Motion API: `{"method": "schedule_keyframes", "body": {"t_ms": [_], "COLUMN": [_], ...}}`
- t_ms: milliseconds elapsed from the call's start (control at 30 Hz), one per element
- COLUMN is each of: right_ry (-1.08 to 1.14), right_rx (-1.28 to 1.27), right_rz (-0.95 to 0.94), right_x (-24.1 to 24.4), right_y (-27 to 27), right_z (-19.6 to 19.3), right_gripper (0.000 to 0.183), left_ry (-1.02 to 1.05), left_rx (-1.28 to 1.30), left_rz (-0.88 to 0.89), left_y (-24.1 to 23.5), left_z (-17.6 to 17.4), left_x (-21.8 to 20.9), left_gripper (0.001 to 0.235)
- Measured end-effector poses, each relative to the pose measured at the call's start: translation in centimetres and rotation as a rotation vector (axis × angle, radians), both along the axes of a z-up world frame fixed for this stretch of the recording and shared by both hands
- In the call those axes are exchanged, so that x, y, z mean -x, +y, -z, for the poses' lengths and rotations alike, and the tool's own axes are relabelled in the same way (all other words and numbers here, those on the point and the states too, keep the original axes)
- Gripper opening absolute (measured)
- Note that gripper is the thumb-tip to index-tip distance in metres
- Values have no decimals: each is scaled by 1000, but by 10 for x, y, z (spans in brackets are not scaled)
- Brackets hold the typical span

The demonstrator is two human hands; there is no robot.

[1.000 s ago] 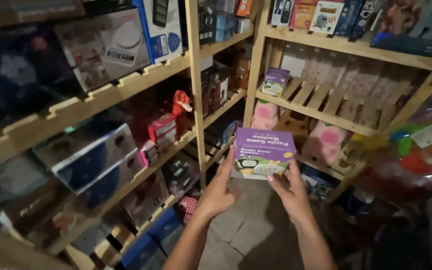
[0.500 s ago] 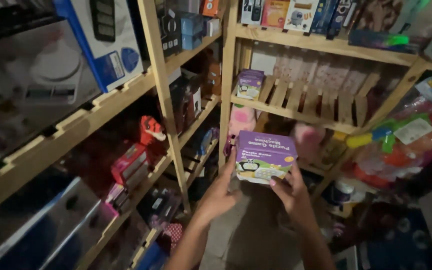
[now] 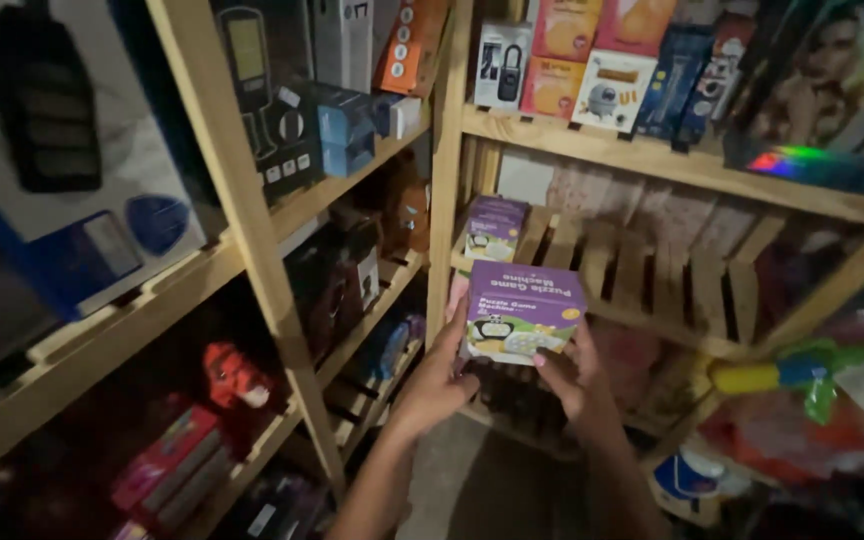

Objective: Organizing small boxed items on wooden shelves by picking them up and placing them in specific locations.

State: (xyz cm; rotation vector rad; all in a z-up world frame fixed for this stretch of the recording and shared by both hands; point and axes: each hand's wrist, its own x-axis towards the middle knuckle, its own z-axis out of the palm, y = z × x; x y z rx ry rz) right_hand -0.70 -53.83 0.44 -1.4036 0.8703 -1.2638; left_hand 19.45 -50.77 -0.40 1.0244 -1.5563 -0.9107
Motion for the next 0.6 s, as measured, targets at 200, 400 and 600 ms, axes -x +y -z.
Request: {"method": "schedule_keyframes", "body": {"t_ms": [200,400,600], "right_ry": [181,115,95], "right_rx": [12,-61,-142], "right_rz": [32,13,76], "right_x": [0,-11,-20], "right_y": [-63,-116,-190], "right_z": [-12,4,37], "right_gripper": [71,61,96], "left_ry": [-64,-128,-52], "left_rx": [-222,-303,-88], "left_rz": [6,-64,-66], "left_y": [-63,-118,-182], "left_z": [-3,6,35], "left_x": [3,-2,-9], "left_gripper": [96,98,96]}}
